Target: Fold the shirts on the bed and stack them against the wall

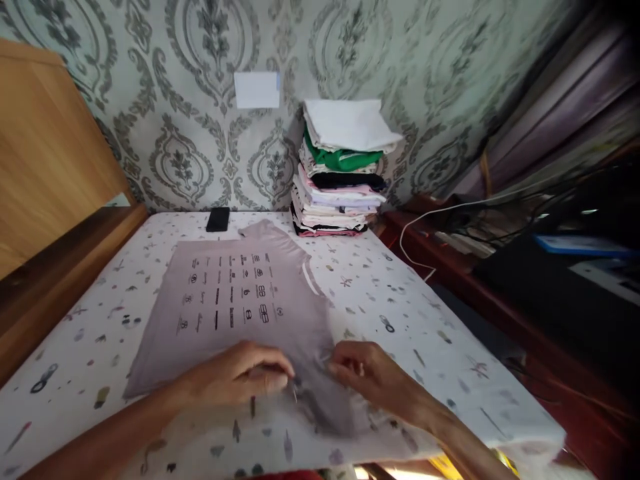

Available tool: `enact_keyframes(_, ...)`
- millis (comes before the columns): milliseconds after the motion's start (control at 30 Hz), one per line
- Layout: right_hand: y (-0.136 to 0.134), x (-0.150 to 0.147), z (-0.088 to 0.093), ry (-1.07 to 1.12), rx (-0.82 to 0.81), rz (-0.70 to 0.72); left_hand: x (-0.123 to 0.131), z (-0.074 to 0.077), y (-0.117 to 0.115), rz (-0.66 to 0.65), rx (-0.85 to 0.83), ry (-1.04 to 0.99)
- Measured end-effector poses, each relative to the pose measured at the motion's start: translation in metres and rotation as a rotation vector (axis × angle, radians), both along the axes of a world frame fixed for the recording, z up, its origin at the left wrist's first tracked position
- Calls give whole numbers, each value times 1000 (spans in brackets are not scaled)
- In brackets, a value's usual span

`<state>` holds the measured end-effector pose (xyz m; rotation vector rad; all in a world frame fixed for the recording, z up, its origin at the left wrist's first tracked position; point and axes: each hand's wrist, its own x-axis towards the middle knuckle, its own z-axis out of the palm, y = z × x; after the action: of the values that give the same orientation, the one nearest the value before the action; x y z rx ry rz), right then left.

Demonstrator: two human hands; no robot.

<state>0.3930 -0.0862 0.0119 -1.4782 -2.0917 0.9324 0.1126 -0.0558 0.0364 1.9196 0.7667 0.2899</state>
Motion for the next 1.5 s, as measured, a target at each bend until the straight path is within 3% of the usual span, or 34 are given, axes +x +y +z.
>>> enact_keyframes(67,16,-3,7,-114,25,55,-6,7,5,-91,-23,-1)
enact_keyframes(167,54,-26,5,-182,176,41,-4,0,30,36,185,37)
enact_keyframes(300,120,-78,-20,-252,404,47,6,-36,88,271,503,210)
enact_keyframes(433,172,-106,-45,-392,368,145,-14,-67,141,346,590,495)
enact_keyframes(533,203,-92,-52,-441,327,162,-55,-74,166,446,596,655)
enact_keyframes(667,242,-57,-55,-543,289,15,-111,-78,189,603,607,807)
enact_keyframes(833,266,-36,-63,-589,279,-77,-140,-82,201,687,661,863)
enact_keyframes(967,266,-53,-63,-592,413,-107,-112,-75,199,734,672,875)
enact_keyframes(1133,272,-103,-66,-477,561,161,-31,-74,193,361,700,609)
enact_keyframes(1200,281,-112,-70,-446,547,208,-18,-78,195,304,693,574)
enact_keyframes(1267,295,-109,-73,-424,518,152,-31,-81,203,343,682,593)
enact_keyframes(1500,360,-91,-71,-406,397,-147,-138,-84,241,689,649,770)
